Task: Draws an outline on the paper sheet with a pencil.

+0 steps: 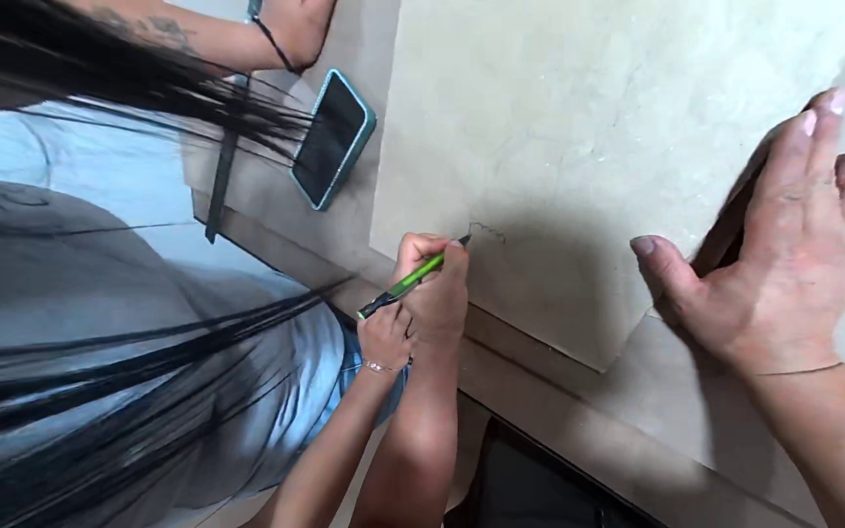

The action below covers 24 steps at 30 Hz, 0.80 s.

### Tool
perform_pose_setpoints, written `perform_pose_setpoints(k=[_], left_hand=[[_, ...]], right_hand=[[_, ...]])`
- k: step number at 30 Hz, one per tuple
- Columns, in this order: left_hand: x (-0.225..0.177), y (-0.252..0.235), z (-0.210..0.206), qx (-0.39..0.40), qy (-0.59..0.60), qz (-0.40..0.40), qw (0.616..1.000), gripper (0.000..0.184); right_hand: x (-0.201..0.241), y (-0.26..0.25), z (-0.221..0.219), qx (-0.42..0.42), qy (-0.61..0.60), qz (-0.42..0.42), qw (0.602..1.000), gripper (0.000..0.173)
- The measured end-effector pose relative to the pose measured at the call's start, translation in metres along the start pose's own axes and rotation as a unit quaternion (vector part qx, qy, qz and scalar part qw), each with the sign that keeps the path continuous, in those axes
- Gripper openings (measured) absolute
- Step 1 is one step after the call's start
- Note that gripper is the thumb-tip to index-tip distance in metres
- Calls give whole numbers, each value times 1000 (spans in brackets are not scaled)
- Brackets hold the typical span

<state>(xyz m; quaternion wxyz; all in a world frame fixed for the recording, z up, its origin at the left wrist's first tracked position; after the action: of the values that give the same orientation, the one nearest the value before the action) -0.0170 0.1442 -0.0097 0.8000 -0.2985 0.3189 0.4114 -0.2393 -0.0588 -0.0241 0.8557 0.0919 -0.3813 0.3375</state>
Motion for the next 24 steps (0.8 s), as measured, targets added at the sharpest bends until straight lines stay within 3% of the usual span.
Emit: perform_pose_setpoints(k=[12, 24], left_hand=[[3, 3, -5, 59, 24, -103, 993, 3], [1, 5, -1, 84, 54, -65, 993, 5]], right_hand=[[-1, 1, 0, -2, 9, 2, 1000, 112], [-1, 2, 1, -1, 6, 5, 1000, 111]])
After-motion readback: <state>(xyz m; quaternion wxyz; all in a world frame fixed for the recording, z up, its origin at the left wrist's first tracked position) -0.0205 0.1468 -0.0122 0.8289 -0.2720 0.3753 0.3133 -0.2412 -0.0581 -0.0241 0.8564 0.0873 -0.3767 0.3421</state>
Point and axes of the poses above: each hand's wrist, its own y-axis away from the middle knuckle, its own z-axis out of the back of the hand, x = y × z, the point moved 2 cm from there along -y, towards the middle knuckle, and after that the axes turned 13 degrees about -y, right-handed, at the moved point
